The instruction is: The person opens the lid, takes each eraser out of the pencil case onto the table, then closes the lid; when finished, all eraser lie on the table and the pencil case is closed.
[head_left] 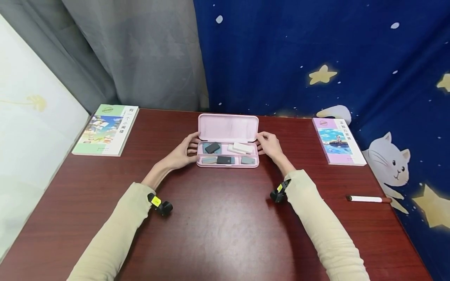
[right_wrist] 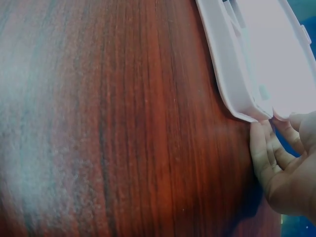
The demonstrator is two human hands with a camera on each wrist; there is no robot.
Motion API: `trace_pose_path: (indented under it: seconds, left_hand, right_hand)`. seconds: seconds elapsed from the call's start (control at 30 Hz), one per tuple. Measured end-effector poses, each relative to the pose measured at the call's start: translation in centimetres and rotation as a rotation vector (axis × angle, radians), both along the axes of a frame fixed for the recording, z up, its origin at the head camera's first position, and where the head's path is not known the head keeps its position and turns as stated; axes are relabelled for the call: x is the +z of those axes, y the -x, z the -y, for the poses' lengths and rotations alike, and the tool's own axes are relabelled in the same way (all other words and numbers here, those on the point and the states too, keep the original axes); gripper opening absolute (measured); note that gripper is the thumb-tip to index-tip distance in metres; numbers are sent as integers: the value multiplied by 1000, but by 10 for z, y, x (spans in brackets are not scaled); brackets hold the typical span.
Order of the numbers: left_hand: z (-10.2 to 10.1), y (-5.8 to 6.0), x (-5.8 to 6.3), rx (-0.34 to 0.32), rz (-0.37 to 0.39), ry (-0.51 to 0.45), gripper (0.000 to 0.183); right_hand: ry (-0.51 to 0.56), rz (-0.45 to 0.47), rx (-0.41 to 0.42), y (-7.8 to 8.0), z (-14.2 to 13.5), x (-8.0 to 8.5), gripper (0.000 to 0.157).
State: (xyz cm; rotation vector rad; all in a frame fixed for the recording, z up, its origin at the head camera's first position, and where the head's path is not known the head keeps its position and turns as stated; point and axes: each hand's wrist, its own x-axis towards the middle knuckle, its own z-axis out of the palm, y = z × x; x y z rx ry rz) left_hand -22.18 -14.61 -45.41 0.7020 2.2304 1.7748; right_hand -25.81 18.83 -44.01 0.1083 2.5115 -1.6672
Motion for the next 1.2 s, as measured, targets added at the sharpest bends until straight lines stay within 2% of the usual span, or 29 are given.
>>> trace_pose_path:
  seconds: [0.27, 0.47, 0.77, 1.03, 1.2]
  left_hand:
    - [1, -1, 1, -26, -57, 39, 91]
    - [4, -2, 3, -36, -58, 77, 93]
    - [1, -2, 3, -8, -125, 195, 117]
    - [-2, -4, 3, -13, -134, 221, 117]
    - [-4, -4, 6, -21, -136, 244, 116]
  right_hand:
    - [24, -3, -9, -1, 2, 4, 28]
    - [-26, -55, -44, -3, 5, 1, 27]
    - [-48, -70, -60, -4, 8, 1, 26]
    - [-93, -74, -56, -6, 7, -2, 28]
    - [-123, -110, -61, -10, 7, -2, 25]
